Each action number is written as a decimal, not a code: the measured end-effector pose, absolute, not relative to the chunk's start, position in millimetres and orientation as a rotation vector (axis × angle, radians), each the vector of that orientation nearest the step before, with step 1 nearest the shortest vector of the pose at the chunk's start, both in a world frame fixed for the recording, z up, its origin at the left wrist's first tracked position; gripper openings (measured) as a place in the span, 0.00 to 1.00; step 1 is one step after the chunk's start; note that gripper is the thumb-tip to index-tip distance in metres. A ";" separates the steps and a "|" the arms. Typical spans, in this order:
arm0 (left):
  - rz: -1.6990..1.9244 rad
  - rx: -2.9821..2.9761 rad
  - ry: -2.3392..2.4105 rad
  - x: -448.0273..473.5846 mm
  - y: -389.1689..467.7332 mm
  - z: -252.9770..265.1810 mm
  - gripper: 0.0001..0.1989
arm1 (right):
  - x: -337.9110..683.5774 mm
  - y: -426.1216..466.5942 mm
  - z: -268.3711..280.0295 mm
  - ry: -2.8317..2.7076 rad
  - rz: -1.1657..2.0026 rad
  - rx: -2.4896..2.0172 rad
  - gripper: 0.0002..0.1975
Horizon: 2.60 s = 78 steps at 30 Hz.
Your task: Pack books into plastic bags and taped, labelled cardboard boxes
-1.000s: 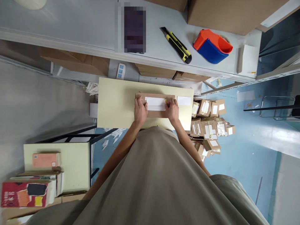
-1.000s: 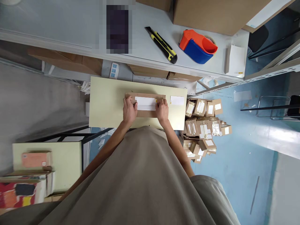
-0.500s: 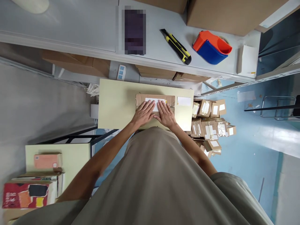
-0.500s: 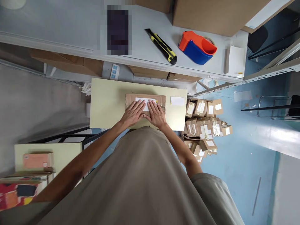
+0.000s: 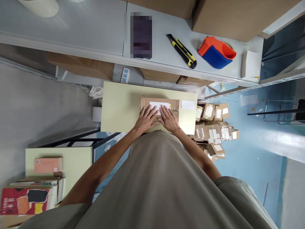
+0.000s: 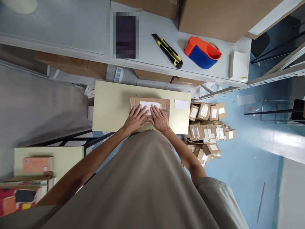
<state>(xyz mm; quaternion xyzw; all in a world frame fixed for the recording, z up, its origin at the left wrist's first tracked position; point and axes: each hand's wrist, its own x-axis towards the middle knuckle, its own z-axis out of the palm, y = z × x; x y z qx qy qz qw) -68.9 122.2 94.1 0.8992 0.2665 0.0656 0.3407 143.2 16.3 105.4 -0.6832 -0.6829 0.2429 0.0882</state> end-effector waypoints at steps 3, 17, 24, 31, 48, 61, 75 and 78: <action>0.177 2.334 0.691 -82.6 127.3 90.2 0.36 | 157.3 6.4 106.9 -1.952 0.704 -2.070 0.37; 0.362 2.177 1.079 -97.4 120.8 102.0 0.37 | 172.8 -19.8 116.7 -1.600 0.567 -2.353 0.41; 0.100 1.814 1.505 -83.7 150.8 115.6 0.30 | 206.0 6.9 107.6 -0.850 0.917 -2.354 0.49; 0.223 1.754 1.593 -77.4 161.6 111.8 0.20 | 195.8 13.7 106.6 -0.848 0.765 -2.389 0.35; 0.550 1.435 1.073 -102.7 143.2 56.4 0.24 | 193.9 -34.9 106.1 -0.538 0.931 -1.719 0.33; 0.357 1.360 1.204 -126.1 84.1 21.7 0.27 | 140.2 -86.4 57.9 -0.363 0.900 -1.792 0.36; 0.367 1.524 1.366 -93.4 50.8 70.8 0.22 | 182.6 -93.9 87.0 -0.611 0.929 -1.853 0.38; 0.402 1.588 1.398 -69.8 37.8 106.3 0.24 | 224.0 -105.2 115.7 -0.711 0.907 -1.799 0.37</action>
